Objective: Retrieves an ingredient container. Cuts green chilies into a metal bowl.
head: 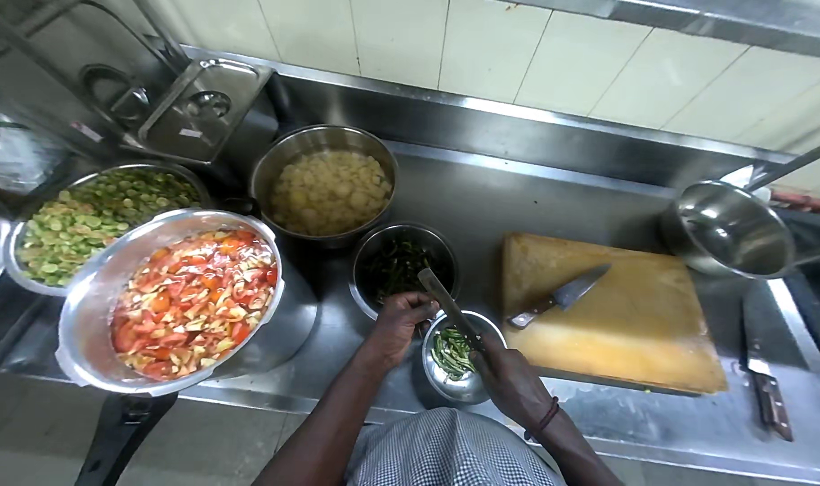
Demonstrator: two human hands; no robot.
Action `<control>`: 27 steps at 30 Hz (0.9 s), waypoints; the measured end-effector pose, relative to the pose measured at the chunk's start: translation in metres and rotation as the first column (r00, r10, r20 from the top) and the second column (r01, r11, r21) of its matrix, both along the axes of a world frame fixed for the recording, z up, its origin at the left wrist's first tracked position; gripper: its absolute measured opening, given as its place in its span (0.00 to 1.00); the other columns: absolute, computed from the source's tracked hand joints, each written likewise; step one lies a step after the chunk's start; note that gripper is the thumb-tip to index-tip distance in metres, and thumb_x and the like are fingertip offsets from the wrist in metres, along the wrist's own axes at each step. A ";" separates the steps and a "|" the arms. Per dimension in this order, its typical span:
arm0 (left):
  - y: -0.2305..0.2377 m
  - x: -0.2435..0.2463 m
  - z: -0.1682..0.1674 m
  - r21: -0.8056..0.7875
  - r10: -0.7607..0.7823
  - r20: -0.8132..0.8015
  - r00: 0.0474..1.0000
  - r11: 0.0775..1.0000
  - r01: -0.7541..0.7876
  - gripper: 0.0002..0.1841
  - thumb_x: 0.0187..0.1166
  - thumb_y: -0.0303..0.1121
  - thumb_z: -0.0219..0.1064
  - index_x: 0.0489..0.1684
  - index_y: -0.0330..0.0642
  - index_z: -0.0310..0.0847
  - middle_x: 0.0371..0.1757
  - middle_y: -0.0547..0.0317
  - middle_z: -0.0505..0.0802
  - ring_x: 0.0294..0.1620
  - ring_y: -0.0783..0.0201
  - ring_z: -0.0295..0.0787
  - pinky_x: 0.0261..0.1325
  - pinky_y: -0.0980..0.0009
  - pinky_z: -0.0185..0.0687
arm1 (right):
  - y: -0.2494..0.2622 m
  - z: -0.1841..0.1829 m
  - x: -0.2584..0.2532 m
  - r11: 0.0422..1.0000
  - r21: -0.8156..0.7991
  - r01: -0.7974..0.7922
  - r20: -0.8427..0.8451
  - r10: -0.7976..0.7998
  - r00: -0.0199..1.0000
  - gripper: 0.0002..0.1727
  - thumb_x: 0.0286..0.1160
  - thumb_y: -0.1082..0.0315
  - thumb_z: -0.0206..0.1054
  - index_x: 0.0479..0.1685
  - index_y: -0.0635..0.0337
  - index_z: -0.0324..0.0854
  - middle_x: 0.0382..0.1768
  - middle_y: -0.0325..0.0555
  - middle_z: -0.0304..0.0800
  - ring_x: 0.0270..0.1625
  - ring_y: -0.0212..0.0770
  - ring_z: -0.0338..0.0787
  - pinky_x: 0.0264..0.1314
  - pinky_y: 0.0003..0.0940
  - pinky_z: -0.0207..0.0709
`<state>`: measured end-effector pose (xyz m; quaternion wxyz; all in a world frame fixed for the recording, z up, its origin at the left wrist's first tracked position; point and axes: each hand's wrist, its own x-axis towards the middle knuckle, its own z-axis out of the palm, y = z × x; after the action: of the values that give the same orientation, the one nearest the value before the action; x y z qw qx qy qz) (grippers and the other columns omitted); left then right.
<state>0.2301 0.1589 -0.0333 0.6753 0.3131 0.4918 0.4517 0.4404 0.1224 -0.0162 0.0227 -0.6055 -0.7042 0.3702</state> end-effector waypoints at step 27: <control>-0.007 0.014 -0.007 -0.108 0.090 0.170 0.981 0.992 -0.072 0.04 0.84 0.25 0.64 0.40 0.35 0.85 0.39 0.49 0.93 0.37 0.59 0.94 0.48 0.63 0.93 | 0.002 -0.003 0.004 1.000 0.013 0.004 -0.060 -0.004 0.998 0.17 0.91 0.55 0.55 0.60 0.57 0.79 0.27 0.45 0.82 0.31 0.45 0.86 0.40 0.45 0.81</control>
<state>0.2438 0.1515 -0.0401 0.7118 0.2173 0.4654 0.4790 0.4441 0.1249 -0.0187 0.0487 -0.5953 -0.7045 0.3834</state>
